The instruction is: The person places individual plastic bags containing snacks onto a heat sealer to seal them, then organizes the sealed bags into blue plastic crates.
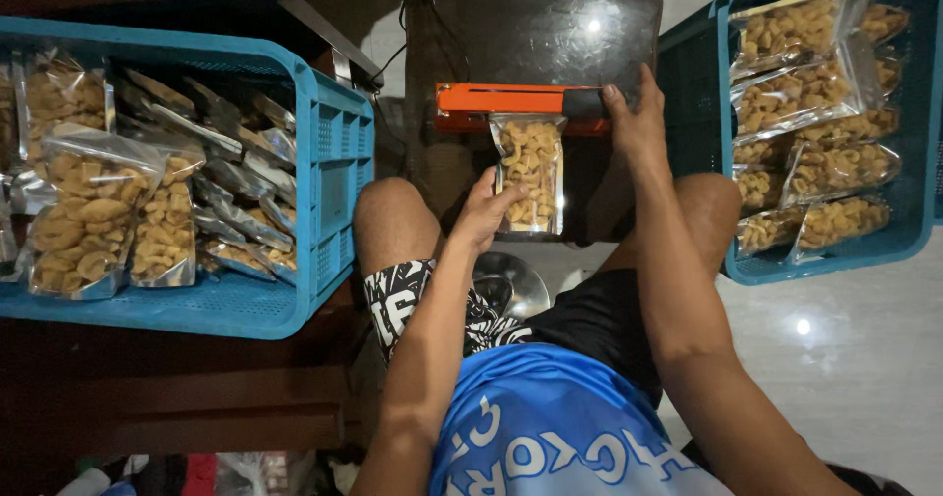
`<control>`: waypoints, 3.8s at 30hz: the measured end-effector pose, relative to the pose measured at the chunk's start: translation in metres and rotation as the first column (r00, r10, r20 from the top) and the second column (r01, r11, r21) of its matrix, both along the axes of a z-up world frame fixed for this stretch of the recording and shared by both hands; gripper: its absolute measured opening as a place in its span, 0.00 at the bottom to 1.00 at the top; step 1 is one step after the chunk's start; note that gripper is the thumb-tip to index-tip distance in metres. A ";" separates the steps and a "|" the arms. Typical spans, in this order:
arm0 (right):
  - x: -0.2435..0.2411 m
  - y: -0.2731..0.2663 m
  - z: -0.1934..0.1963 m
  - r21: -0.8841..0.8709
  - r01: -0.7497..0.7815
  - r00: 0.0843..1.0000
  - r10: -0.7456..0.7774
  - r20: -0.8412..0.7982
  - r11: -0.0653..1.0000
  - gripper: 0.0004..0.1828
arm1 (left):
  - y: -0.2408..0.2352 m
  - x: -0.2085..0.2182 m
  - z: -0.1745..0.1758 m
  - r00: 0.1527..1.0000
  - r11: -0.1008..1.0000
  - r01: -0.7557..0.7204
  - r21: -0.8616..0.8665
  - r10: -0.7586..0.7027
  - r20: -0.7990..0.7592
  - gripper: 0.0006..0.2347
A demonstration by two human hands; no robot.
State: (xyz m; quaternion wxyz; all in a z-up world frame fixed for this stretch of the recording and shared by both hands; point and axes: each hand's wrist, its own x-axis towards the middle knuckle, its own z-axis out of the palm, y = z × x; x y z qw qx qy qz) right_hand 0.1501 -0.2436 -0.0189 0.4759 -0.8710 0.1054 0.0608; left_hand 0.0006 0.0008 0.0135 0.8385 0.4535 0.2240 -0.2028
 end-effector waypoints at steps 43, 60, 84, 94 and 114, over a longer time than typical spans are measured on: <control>0.000 0.012 0.020 0.111 0.093 0.995 -0.087 -0.055 0.990 0.49 | -0.001 -0.003 -0.009 0.999 1.000 -0.001 0.004 0.001 -0.052 0.23; -0.001 0.012 0.026 0.189 0.074 0.997 -0.068 -0.034 0.979 0.47 | -0.002 -0.004 -0.013 1.000 1.000 -0.021 0.002 0.021 -0.013 0.22; 0.009 -0.003 0.003 0.005 0.118 0.983 -0.116 -0.140 0.993 0.61 | -0.001 -0.002 -0.013 0.999 0.999 -0.020 -0.042 0.018 -0.034 0.21; 0.007 -0.001 0.010 0.020 0.121 0.983 -0.117 -0.139 0.992 0.61 | -0.001 -0.002 -0.016 1.000 0.998 -0.020 -0.057 0.019 -0.024 0.23; 0.004 0.011 0.043 0.034 0.140 0.967 -0.129 -0.220 0.990 0.63 | 0.000 -0.003 -0.014 1.000 0.999 -0.009 -0.047 0.009 -0.006 0.23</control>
